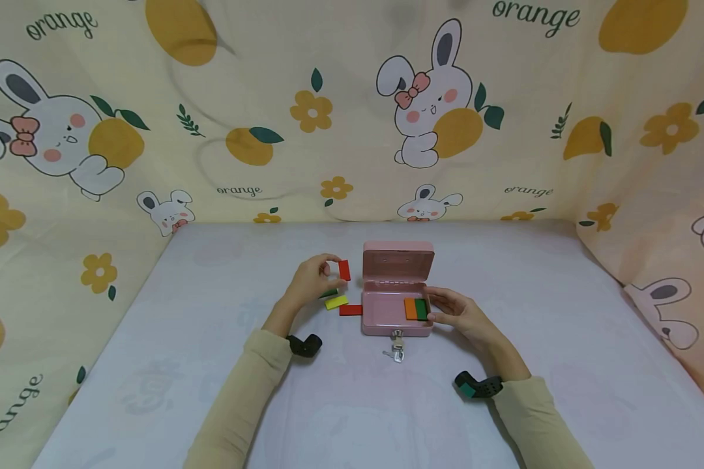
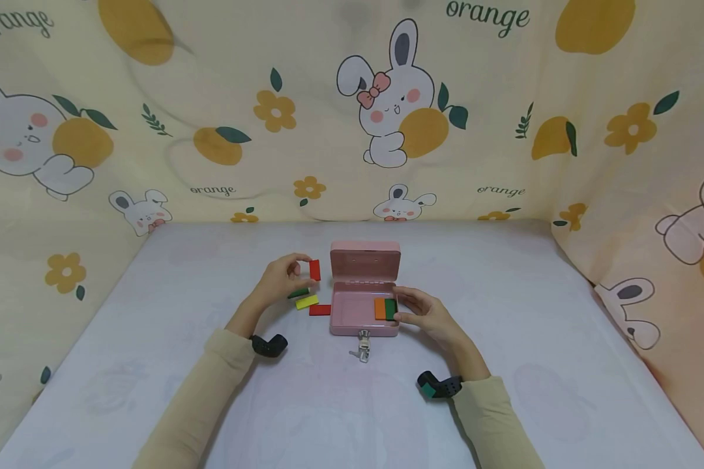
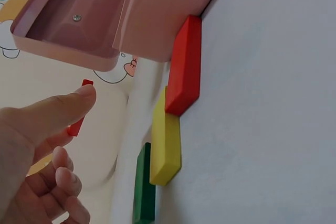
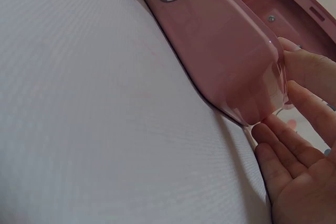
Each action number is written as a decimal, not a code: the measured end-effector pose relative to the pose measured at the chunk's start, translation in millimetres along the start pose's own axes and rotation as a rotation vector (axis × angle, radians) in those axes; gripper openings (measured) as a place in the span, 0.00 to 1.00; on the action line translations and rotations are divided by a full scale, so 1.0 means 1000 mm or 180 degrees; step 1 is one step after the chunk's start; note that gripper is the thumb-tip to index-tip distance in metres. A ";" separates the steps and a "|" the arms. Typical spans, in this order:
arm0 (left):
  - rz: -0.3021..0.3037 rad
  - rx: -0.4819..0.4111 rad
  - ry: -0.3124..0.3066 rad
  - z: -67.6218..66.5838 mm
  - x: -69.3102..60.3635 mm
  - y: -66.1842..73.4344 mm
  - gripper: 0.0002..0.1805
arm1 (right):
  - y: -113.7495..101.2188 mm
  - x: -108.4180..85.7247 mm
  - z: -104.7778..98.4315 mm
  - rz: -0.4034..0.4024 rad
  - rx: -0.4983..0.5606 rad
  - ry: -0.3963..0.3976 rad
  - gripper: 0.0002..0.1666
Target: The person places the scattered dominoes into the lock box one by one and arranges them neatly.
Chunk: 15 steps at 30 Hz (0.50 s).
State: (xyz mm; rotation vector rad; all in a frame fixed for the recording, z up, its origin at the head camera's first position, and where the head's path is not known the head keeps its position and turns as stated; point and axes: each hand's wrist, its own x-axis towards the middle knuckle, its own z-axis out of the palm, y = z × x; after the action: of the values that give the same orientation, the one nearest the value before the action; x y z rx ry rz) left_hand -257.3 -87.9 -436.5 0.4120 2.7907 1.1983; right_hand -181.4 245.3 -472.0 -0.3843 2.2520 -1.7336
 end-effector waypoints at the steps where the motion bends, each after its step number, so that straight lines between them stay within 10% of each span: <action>1: 0.0027 0.0006 0.0011 0.000 -0.001 0.000 0.27 | 0.000 0.000 0.000 0.0002 -0.0007 0.0001 0.38; 15: 0.0134 -0.0076 -0.0027 0.000 -0.015 0.010 0.28 | 0.000 0.000 0.000 -0.0022 -0.0032 0.0005 0.37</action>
State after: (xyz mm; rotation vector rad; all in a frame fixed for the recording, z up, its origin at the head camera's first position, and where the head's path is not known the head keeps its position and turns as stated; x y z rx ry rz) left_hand -240.9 -85.4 -430.5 0.4749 2.7712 1.2341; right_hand -181.5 245.3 -471.9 -0.3936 2.2639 -1.7271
